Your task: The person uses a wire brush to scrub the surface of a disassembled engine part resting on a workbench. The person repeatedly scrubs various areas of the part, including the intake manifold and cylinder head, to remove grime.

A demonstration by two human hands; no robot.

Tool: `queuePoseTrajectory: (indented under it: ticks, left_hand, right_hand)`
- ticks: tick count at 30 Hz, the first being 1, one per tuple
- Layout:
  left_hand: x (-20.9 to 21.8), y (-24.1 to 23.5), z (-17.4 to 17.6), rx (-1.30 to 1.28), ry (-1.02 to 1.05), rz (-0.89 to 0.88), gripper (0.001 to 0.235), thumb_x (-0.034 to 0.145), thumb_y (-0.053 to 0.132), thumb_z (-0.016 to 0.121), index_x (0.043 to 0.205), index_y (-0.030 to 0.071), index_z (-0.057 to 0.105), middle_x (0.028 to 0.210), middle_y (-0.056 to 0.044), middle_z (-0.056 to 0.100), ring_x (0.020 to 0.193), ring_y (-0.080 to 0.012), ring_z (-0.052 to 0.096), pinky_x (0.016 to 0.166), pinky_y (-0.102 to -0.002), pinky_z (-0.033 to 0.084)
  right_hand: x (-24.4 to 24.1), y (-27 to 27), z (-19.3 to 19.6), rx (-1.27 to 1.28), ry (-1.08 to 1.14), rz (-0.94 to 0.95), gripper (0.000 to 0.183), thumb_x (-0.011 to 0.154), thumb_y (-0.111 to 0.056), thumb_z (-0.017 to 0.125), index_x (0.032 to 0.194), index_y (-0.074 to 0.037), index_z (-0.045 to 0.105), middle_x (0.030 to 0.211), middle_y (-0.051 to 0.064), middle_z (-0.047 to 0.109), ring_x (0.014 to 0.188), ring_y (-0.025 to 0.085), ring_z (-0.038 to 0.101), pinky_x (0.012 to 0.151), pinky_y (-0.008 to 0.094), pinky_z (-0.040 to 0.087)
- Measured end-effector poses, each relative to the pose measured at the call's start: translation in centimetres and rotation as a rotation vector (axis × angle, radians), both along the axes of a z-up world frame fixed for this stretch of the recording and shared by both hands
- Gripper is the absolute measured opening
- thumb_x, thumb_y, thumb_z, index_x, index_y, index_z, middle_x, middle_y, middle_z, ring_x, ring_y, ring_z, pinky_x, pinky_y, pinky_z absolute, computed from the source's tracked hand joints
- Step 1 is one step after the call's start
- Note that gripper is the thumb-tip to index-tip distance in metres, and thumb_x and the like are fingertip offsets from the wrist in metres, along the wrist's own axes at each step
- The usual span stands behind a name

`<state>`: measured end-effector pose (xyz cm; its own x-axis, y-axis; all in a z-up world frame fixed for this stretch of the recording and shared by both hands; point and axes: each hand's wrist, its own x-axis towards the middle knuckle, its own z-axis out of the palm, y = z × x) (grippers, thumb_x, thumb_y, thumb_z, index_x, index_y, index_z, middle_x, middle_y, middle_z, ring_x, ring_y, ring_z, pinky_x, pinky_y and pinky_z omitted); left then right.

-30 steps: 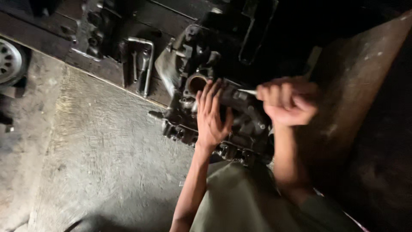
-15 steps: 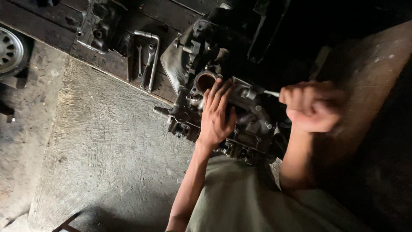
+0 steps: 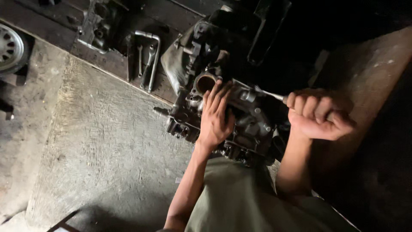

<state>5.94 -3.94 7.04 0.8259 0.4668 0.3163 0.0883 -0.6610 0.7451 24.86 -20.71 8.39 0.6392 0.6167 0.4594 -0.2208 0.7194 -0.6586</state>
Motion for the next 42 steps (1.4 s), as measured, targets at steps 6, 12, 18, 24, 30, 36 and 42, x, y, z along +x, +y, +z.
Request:
queuePoseTrajectory:
  ticks: [6, 12, 18, 24, 30, 36, 42]
  left_hand:
    - [0.1, 0.0, -0.4, 0.016, -0.017, 0.006, 0.067, 0.084, 0.003, 0.06, 0.15, 0.003, 0.049, 0.158, -0.013, 0.048, 0.159, -0.035, 0.031, 0.13, -0.056, 0.025]
    - [0.0, 0.0, -0.5, 0.001, -0.058, -0.002, 0.069, 0.082, 0.003, 0.06, 0.149, 0.002, 0.047, 0.157, -0.013, 0.048, 0.157, -0.0348, 0.031, 0.13, -0.057, 0.023]
    - [-0.1, -0.1, -0.5, 0.008, -0.052, 0.003, 0.072, 0.082, 0.001, 0.061, 0.152, 0.003, 0.046, 0.16, -0.013, 0.046, 0.159, -0.0345, 0.028, 0.13, -0.057, 0.023]
    - [-0.2, -0.2, -0.3, -0.012, -0.041, 0.0, 0.074, 0.08, 0.001, 0.062, 0.152, 0.004, 0.046, 0.159, -0.013, 0.046, 0.159, -0.0348, 0.027, 0.13, -0.059, 0.02]
    - [-0.9, -0.3, 0.7, -0.078, -0.068, -0.01, 0.073, 0.078, -0.005, 0.056, 0.15, 0.002, 0.047, 0.16, -0.014, 0.047, 0.16, -0.0354, 0.026, 0.132, -0.057, 0.018]
    - [-3.8, -0.8, 1.3, -0.145, -0.145, 0.042, 0.069, 0.079, -0.009, 0.049, 0.148, 0.001, 0.051, 0.159, -0.017, 0.047, 0.16, -0.0365, 0.03, 0.134, -0.054, 0.021]
    - [-5.5, -2.0, 0.1, -0.189, -0.147, 0.067, 0.059, 0.079, -0.008, 0.053, 0.137, -0.002, 0.059, 0.149, -0.024, 0.054, 0.15, -0.0402, 0.042, 0.129, -0.054, 0.029]
  right_hand:
    - [1.3, 0.4, -1.9, -0.058, -0.052, 0.016, 0.037, 0.09, -0.042, 0.045, 0.065, -0.019, 0.031, 0.053, -0.002, 0.028, 0.051, 0.016, 0.018, 0.054, 0.035, 0.027]
    - [1.2, 0.0, -1.0, 0.026, -0.065, 0.025, 0.038, 0.087, -0.041, 0.046, 0.062, -0.017, 0.031, 0.051, -0.001, 0.028, 0.048, 0.015, 0.018, 0.051, 0.033, 0.026]
    - [0.9, -1.0, -3.2, -0.257, 0.017, -0.233, 0.039, 0.091, -0.032, 0.049, 0.063, -0.02, 0.025, 0.048, -0.001, 0.02, 0.044, 0.012, 0.013, 0.051, 0.033, 0.018]
    - [1.0, 0.2, -0.8, 0.111, 0.181, -0.044, 0.04, 0.09, -0.042, 0.044, 0.061, -0.017, 0.032, 0.05, 0.0, 0.024, 0.046, 0.014, 0.016, 0.05, 0.034, 0.025]
    - [-2.7, 4.4, 1.6, 0.009, -0.217, -0.13, 0.04, 0.09, -0.028, 0.053, 0.057, -0.015, 0.033, 0.047, -0.002, 0.025, 0.042, 0.015, 0.019, 0.049, 0.038, 0.027]
    - [-1.8, 2.5, 2.3, -0.048, -0.08, 0.114, 0.041, 0.092, -0.031, 0.051, 0.06, -0.015, 0.031, 0.05, -0.002, 0.026, 0.042, 0.014, 0.021, 0.05, 0.033, 0.029]
    - [-2.8, 0.6, 0.8, 0.076, -0.212, -0.068, 0.043, 0.089, -0.037, 0.052, 0.059, -0.014, 0.031, 0.052, 0.001, 0.035, 0.048, 0.017, 0.025, 0.055, 0.038, 0.032]
